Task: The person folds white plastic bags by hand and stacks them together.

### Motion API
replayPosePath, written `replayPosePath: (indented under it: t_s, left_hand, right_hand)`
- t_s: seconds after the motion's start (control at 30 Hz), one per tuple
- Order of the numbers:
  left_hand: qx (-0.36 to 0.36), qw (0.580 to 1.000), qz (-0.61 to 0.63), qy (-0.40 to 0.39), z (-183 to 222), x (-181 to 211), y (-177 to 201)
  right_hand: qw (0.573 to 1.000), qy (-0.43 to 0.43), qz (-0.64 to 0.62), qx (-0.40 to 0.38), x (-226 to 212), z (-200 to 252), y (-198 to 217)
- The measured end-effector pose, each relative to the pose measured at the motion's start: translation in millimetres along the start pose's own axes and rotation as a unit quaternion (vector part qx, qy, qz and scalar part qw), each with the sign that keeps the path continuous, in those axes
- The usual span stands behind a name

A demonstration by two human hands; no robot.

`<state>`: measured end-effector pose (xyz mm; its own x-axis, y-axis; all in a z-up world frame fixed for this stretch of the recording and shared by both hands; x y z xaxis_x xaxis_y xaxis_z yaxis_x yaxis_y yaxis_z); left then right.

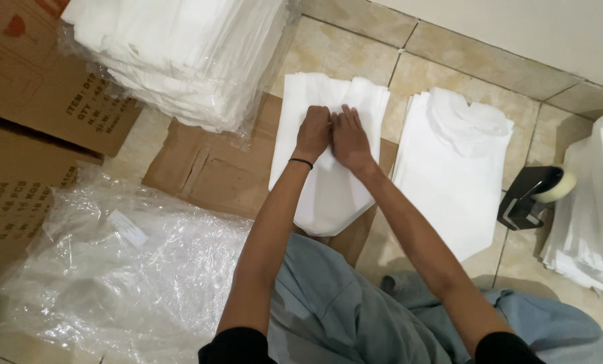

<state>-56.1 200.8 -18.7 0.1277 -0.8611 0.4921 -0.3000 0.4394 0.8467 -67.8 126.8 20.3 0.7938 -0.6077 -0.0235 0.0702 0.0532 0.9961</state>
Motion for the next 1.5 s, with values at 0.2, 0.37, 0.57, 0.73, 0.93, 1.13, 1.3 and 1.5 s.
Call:
replayPosePath:
  t_s: [0.2,0.37,0.57,0.73,0.93,1.13,1.3,1.5]
  left_hand:
    - [-0.015,0.993,0.113,-0.011,13.0,29.6,67.4]
    - [0.053,0.964,0.186,0.183,20.0,-35.6,89.3]
    - [0.005,0.895,0.297,0.333,31.3,-60.8,80.3]
    - [0.025,0.842,0.405,0.356,22.0,-78.8,57.4]
    - [0.030,0.876,0.365,0.313,30.0,-37.2,120.8]
    - [-0.035,0.930,0.249,0.267,28.9,-2.4,140.3]
    - [0.010,0.938,0.226,0.261,32.9,-4.3,130.6]
    - [0.069,0.934,0.188,0.295,26.0,-38.4,86.6]
  right_hand:
    - [0.989,-0.083,-0.117,-0.022,-14.2,24.5,3.8]
    - [0.986,-0.082,-0.135,0.055,-13.4,26.0,11.0]
    - [0.970,-0.039,-0.131,0.203,-16.1,33.9,24.1]
    - [0.951,-0.035,-0.147,0.269,-12.9,38.8,25.2]
    - [0.943,-0.032,-0.148,0.296,-14.3,41.8,22.1]
    - [0.934,-0.016,-0.137,0.329,-10.3,43.4,18.1]
    - [0.930,-0.005,-0.102,0.352,-21.5,49.6,33.8]
    - [0.897,-0.048,-0.324,0.298,5.7,46.1,29.2]
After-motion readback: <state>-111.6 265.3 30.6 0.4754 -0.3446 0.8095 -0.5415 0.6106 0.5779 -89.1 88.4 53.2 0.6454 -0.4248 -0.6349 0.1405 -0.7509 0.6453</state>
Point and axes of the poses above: each hand's wrist, its own z-axis away from the middle knuckle, its own y-axis out of the back of the hand, x = y × z, the point moved 10 cm from there along -z, towards the middle knuckle
